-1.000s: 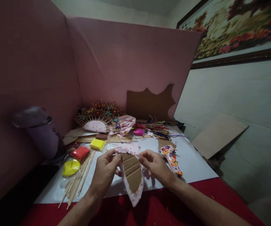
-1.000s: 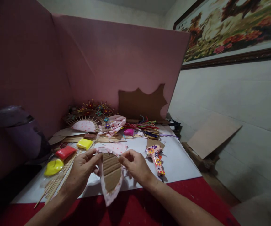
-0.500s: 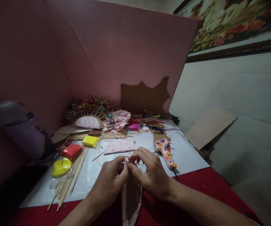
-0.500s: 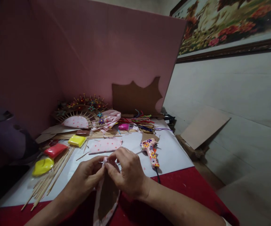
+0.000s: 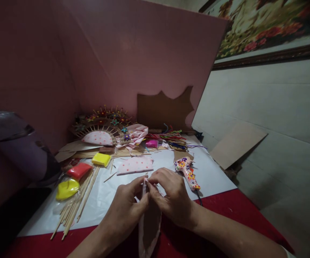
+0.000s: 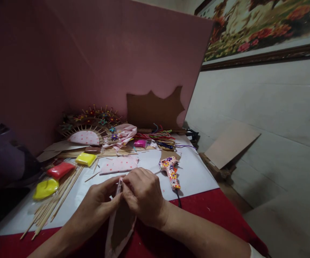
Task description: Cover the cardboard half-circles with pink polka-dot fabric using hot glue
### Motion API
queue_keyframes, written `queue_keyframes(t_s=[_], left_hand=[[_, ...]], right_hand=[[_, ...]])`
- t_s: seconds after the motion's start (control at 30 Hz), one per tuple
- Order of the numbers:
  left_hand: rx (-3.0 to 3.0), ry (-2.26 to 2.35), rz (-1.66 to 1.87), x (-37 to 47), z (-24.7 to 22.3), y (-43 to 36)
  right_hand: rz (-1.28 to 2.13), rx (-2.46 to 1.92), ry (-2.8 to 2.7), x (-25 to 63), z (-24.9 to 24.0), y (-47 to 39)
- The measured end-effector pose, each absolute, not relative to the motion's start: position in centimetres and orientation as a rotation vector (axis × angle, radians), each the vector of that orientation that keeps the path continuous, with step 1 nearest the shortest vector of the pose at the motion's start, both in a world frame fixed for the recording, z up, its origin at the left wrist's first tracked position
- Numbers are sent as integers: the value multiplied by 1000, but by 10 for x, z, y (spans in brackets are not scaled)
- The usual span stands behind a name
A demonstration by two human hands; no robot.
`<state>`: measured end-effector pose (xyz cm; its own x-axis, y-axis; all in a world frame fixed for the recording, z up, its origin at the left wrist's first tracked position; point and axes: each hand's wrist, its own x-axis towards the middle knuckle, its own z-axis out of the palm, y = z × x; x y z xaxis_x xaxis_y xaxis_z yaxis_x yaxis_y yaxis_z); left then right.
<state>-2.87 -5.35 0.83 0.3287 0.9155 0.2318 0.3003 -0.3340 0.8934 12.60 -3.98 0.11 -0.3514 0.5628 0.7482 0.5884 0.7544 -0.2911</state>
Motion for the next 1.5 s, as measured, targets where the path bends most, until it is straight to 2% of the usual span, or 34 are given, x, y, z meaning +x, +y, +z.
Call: queue_keyframes(t_s=[0.37,0.7,0.87,1.07,1.23,1.37,1.43,1.5], left_hand=[[1519,972,1099,-29,1,-51],[1012,957,1073,-34,15,-49],[956,969,1016,-39,12,-43],[1038,937,1005,-42,2,-35],[1026,1016,1093,-43,3,-36],[975,1061,1290,-44,6,-36],[950,1058,1313,-45,8,-35],[920,1052,1257,-47,10,-33]], right_hand=[[-556,-491,-2363,134,7,-33],[-591,-387,-2367,142,4,-28],[-591,-351,-2357,141,6,-29],[-113,-751,-2118,139,1,-26],[872,-1088,-1774,137,-6,-23],[1630,-1064,-1426,132,-4,-27],[1766,-968,-1296,129,-1,-30],[1756,-903,-1215,129,2,-31]])
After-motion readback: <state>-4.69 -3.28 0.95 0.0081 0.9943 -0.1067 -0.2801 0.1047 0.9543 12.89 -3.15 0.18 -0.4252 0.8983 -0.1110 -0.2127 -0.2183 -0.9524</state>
